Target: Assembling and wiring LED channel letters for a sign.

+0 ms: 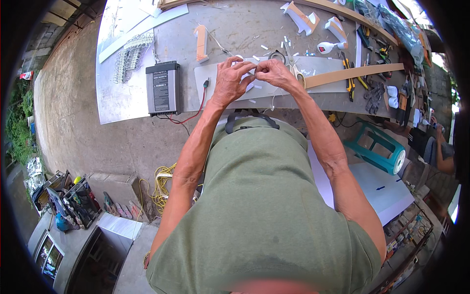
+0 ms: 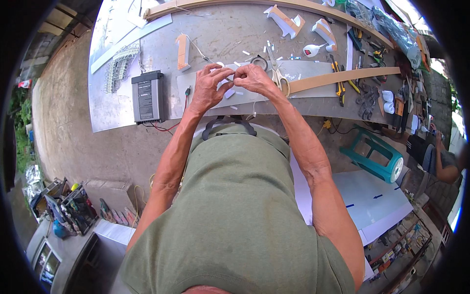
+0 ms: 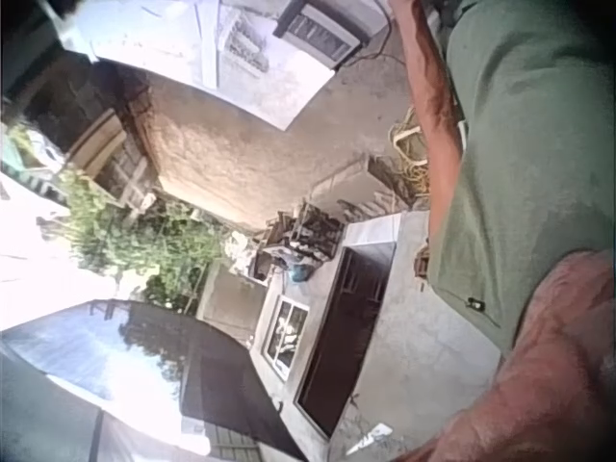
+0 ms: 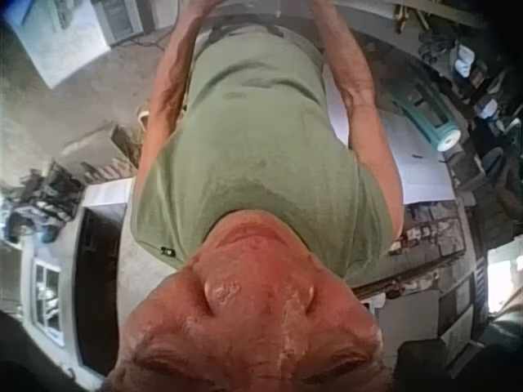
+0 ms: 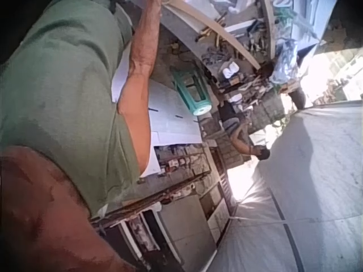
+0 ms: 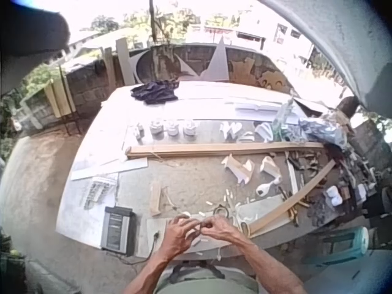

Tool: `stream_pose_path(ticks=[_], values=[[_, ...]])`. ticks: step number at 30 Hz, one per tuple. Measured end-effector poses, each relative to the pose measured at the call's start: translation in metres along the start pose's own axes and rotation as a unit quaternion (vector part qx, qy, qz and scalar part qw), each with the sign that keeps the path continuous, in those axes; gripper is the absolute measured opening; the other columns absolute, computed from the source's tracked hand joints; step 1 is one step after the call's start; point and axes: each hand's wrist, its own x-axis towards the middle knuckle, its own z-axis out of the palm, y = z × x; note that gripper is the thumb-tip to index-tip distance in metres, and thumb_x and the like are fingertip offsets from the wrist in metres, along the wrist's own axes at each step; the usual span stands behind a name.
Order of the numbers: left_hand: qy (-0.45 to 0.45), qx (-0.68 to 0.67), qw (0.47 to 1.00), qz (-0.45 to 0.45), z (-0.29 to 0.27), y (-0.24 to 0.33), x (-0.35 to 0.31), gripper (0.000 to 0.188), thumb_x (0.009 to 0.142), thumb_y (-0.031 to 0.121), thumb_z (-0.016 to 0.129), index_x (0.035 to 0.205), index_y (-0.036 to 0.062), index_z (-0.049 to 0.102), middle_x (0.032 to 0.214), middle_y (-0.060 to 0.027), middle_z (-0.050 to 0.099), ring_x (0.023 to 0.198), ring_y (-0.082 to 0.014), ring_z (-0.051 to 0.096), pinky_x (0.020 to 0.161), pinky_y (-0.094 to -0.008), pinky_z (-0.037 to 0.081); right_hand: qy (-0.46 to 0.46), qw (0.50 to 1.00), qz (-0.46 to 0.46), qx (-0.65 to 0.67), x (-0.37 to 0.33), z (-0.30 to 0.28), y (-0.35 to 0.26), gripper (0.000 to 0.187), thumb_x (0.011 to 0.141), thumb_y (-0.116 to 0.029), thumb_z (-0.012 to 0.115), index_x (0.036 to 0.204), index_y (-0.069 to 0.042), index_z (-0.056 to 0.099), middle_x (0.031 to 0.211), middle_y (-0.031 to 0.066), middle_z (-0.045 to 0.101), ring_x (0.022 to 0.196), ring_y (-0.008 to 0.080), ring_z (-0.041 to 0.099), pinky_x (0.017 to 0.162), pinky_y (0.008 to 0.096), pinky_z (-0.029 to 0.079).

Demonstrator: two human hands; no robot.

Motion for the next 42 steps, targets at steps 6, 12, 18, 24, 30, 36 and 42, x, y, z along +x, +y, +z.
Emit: stream_pose_path(ticks=[6, 12, 18, 24, 30, 36, 42], values=[[-0.030, -0.060, 0.996, -0.061, 0.008, -0.018, 0.019, 0.020, 0.083, 0.027, 0.080, 0.097, 0.0131, 0.080, 0.085, -0.0040, 0.072, 0.095, -0.0240, 0.061, 0.087, -0.0402, 0.045, -0.023, 0.992, -0.026, -0.122, 0.017, -0.036, -0.019, 0.030, 0.080, -0.031, 0.070, 0.098, -0.007, 0.076, 0.072, 0.0102, 0.068, 0.067, 0.0235, 0.063, 0.063, 0.0379, 0.050], [-0.075, -0.154, 0.971, -0.166, 0.011, -0.031, 0.038, 0.028, 0.087, 0.032, 0.077, 0.100, 0.0080, 0.080, 0.081, -0.0078, 0.071, 0.086, -0.0193, 0.061, 0.078, -0.0360, 0.048, -0.001, 0.944, -0.170, -0.281, 0.034, -0.054, -0.022, 0.024, 0.088, -0.030, 0.069, 0.106, -0.016, 0.076, 0.088, 0.0085, 0.068, 0.089, 0.0292, 0.067, 0.077, 0.0402, 0.050], [-0.018, -0.173, 0.938, -0.300, 0.013, -0.033, 0.060, 0.030, 0.081, 0.030, 0.074, 0.094, 0.0037, 0.080, 0.073, -0.0095, 0.074, 0.066, -0.0155, 0.069, 0.067, -0.0295, 0.055, 0.267, 0.896, -0.189, -0.300, 0.036, -0.073, -0.005, 0.020, 0.092, -0.025, 0.065, 0.106, -0.012, 0.072, 0.098, 0.0102, 0.068, 0.098, 0.0315, 0.066, 0.082, 0.0445, 0.051], [-0.012, -0.264, 0.896, -0.357, 0.012, -0.042, 0.057, 0.027, 0.086, 0.024, 0.075, 0.101, 0.0012, 0.078, 0.079, -0.0056, 0.074, 0.070, -0.0112, 0.067, 0.069, -0.0256, 0.054, 0.195, 0.927, 0.165, -0.276, -0.047, -0.055, 0.011, 0.025, 0.085, -0.025, 0.074, 0.092, -0.003, 0.064, 0.098, 0.0162, 0.068, 0.095, 0.0366, 0.066, 0.078, 0.0476, 0.052], [-0.057, -0.322, 0.883, -0.336, 0.011, -0.042, 0.051, 0.030, 0.085, 0.014, 0.079, 0.110, -0.0026, 0.075, 0.088, -0.0093, 0.074, 0.078, -0.0123, 0.068, 0.074, -0.0255, 0.055, 0.290, 0.910, 0.129, -0.268, -0.074, -0.014, 0.039, 0.032, 0.081, -0.022, 0.078, 0.097, -0.001, 0.060, 0.096, 0.0191, 0.067, 0.093, 0.0383, 0.066, 0.080, 0.0472, 0.053], [-0.037, -0.300, 0.889, -0.344, 0.004, -0.038, 0.050, 0.030, 0.080, 0.012, 0.083, 0.105, -0.0022, 0.076, 0.090, -0.0133, 0.077, 0.078, -0.0135, 0.072, 0.073, -0.0278, 0.058, 0.262, 0.885, 0.179, -0.342, -0.076, -0.009, 0.034, 0.030, 0.081, -0.020, 0.075, 0.097, 0.003, 0.064, 0.093, 0.0204, 0.068, 0.090, 0.0385, 0.068, 0.079, 0.0478, 0.054], [-0.062, -0.285, 0.887, -0.357, -0.007, -0.037, 0.050, 0.023, 0.084, 0.008, 0.077, 0.107, 0.0046, 0.078, 0.088, -0.0099, 0.078, 0.077, -0.0122, 0.072, 0.072, -0.0274, 0.058, 0.188, 0.915, 0.240, -0.264, -0.086, -0.031, 0.030, 0.024, 0.085, -0.014, 0.071, 0.101, 0.002, 0.066, 0.092, 0.0197, 0.073, 0.078, 0.0335, 0.072, 0.065, 0.0415, 0.055]])
